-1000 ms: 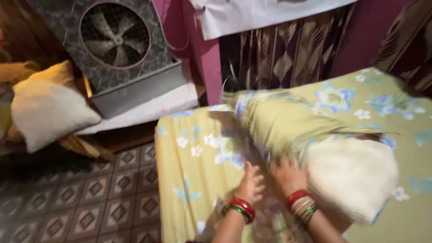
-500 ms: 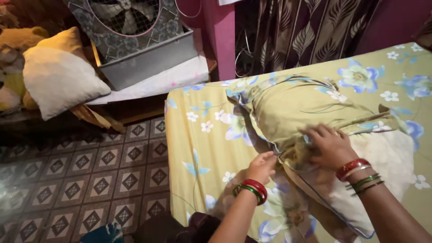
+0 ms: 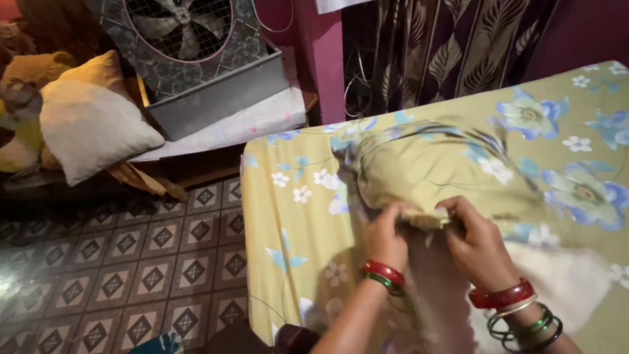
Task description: The person inserts a pillow into a floral-patterned pillowcase on a bed, aligns the corners, and smooths the case. The person then repeats the process with a second pillow, tucking and adjusting the case to fit snugly.
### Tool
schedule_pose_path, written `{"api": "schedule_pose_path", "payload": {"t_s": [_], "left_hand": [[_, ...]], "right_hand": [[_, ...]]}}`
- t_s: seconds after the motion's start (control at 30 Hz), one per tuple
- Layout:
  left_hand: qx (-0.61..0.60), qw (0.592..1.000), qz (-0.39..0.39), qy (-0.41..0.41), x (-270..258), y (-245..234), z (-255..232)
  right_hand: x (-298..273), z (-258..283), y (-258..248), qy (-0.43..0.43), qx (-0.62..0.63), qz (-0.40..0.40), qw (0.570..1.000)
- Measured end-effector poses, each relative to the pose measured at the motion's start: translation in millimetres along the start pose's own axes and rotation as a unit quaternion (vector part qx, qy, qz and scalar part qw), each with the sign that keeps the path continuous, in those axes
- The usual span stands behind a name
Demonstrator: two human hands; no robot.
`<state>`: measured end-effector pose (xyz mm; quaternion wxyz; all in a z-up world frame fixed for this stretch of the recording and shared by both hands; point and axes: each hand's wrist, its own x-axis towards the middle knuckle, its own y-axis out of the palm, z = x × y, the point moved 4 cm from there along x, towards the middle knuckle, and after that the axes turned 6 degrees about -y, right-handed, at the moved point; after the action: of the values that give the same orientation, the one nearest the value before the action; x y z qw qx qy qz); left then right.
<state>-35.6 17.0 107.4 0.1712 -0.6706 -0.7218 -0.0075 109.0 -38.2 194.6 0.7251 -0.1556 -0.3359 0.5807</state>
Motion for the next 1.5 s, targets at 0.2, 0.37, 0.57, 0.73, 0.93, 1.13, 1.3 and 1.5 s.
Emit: {"api": "schedule_pose_path", "payload": {"t_s": [0.2, 0.37, 0.57, 0.73, 0.93, 1.13, 1.3, 1.5], "left_hand": [[0.086, 0.979, -0.155, -0.102, 43.2, -43.9, 12.2], [0.075, 0.988, -0.073, -0.116, 34.7, -50.4, 27.4], [0.154, 0.985, -0.003, -0.078, 22.8, -46.2, 16.6], [0.167, 0.985, 0.048, -0.024, 19.1, -43.7, 13.0], [0.228, 0.969, 0.038, 0.086, 13.7, -52.7, 6.9], [0.258, 0.959, 0.115, 0.0, 1.6, -65.4, 5.4], [0.342, 0.929, 0.14, -0.005, -3.3, -53.6, 10.7], [0.233, 0.959, 0.022, 0.159, 1.4, -59.0, 1.3]], "right_hand": [[48.7, -6.3, 27.4, -0.029, 0.102, 0.02, 0.994], [86.4, -26.3, 66.3, -0.21, -0.141, -0.106, 0.962], [61.4, -60.0, 96.3, -0.226, -0.163, -0.141, 0.95], [46.6, -68.1, 89.3, -0.21, -0.132, -0.152, 0.957], [52.8, -64.2, 91.3, -0.21, -0.156, -0.127, 0.957], [45.7, -62.6, 89.8, -0.178, -0.153, -0.12, 0.965], [24.6, -48.7, 87.1, -0.214, -0.109, -0.153, 0.959], [11.7, -46.0, 85.2, -0.1, -0.013, -0.076, 0.992]]}}
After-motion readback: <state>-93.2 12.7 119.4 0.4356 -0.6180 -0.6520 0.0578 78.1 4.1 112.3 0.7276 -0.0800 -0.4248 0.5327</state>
